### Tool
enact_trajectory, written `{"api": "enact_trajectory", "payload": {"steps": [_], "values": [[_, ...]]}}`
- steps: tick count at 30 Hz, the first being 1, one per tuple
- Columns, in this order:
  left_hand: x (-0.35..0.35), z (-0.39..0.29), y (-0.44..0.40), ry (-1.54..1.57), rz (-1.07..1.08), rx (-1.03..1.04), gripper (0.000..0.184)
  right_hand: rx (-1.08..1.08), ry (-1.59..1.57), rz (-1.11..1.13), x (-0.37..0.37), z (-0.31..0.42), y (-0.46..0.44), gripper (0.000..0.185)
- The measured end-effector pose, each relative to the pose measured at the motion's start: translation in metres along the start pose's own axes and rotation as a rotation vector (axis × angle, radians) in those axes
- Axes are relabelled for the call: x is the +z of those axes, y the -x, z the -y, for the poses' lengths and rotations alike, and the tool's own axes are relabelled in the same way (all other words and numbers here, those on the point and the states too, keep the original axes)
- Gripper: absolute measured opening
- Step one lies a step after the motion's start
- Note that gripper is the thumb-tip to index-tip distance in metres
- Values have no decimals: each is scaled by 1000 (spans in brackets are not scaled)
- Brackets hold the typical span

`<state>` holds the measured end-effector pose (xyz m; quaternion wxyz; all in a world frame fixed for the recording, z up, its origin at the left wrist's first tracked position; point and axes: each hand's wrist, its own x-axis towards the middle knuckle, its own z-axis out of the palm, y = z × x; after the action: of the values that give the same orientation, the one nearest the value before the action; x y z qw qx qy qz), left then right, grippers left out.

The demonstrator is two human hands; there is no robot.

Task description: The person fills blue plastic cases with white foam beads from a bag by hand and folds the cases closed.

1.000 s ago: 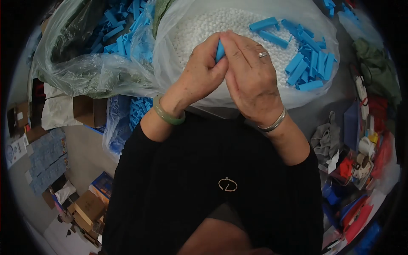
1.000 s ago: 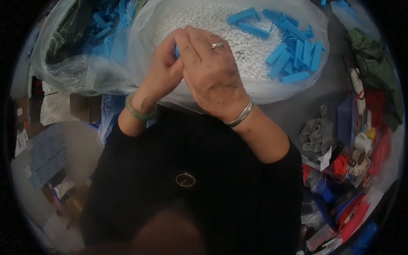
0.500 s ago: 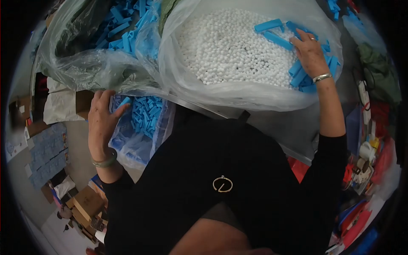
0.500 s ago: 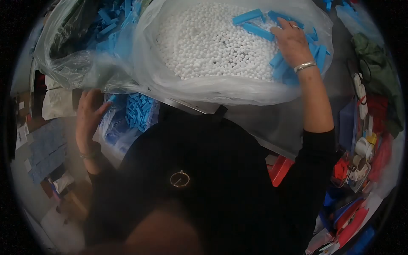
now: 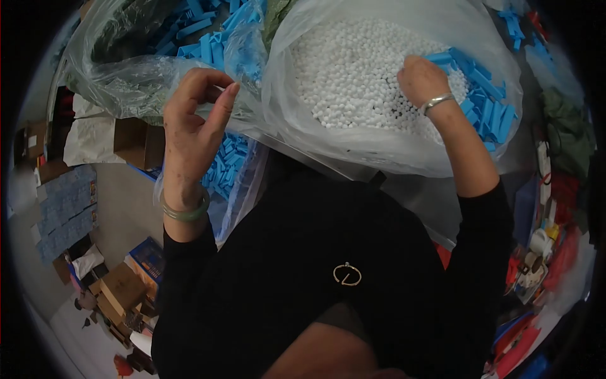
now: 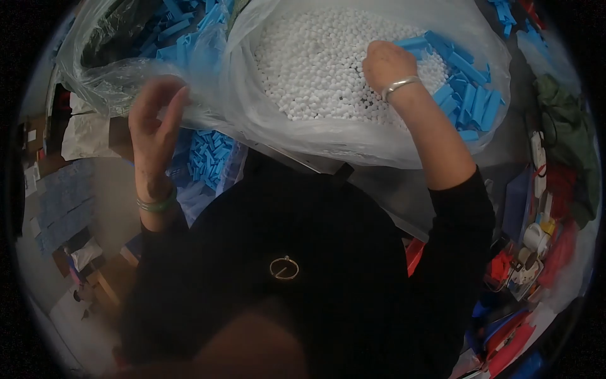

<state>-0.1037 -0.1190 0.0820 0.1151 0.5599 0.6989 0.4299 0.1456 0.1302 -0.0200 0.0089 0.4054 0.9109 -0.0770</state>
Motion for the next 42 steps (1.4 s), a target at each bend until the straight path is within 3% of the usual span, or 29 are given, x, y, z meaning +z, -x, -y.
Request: {"api": "enact_trajectory", "payload": {"steps": [7, 10, 12, 14, 15, 19, 22, 26, 27, 28, 30, 32, 34, 37, 41, 42], "values": [[10, -5, -5, 105, -56, -14, 7, 10, -294, 84, 29, 64, -68, 29], [22, -9, -14, 147, -22, 74, 7, -144, -537, 3, 28, 66, -72, 29], [35, -13, -20, 162, 2, 142, 8, 4, -1163, 252, 8, 55, -61, 25], [51, -20, -25, 169, 42, 208, 9, -51, -1228, 281, -19, 45, -39, 23], [59, -20, -25, 182, 116, 168, 22, -98, -1295, 304, -31, 39, -28, 22], [112, -13, -32, 232, 109, 251, 43, -332, -1317, 380, -61, 22, 2, 23], [139, -9, -39, 262, 204, 329, 31, -397, -1345, 418, -72, 19, 20, 22], [155, -9, -36, 364, 434, 128, 21, -234, -1130, 95, -76, 25, 42, 14], [158, -13, -32, 424, 380, 103, 17, -174, -1072, -52, -75, 30, 49, 14], [161, -16, -29, 486, 327, 77, 13, -167, -1071, -57, -74, 38, 55, 14], [164, -17, -27, 472, 256, 105, 13, -259, -705, -440, -73, 58, 67, 18], [165, -16, -26, 458, 183, 134, 13, -318, -589, -425, -71, 75, 75, 28], [164, -12, -26, 405, 131, 131, 15, -366, -344, -707, -56, 91, 79, 37], [164, -18, -20, 451, 155, 101, 18, -323, -314, -711, -51, 97, 87, 46], [154, -16, -17, 421, 90, 145, 20, -342, -358, -716, -46, 96, 83, 43], [139, -17, -19, 277, 94, 176, 20, -425, -504, -694, -46, 93, 79, 43]]}}
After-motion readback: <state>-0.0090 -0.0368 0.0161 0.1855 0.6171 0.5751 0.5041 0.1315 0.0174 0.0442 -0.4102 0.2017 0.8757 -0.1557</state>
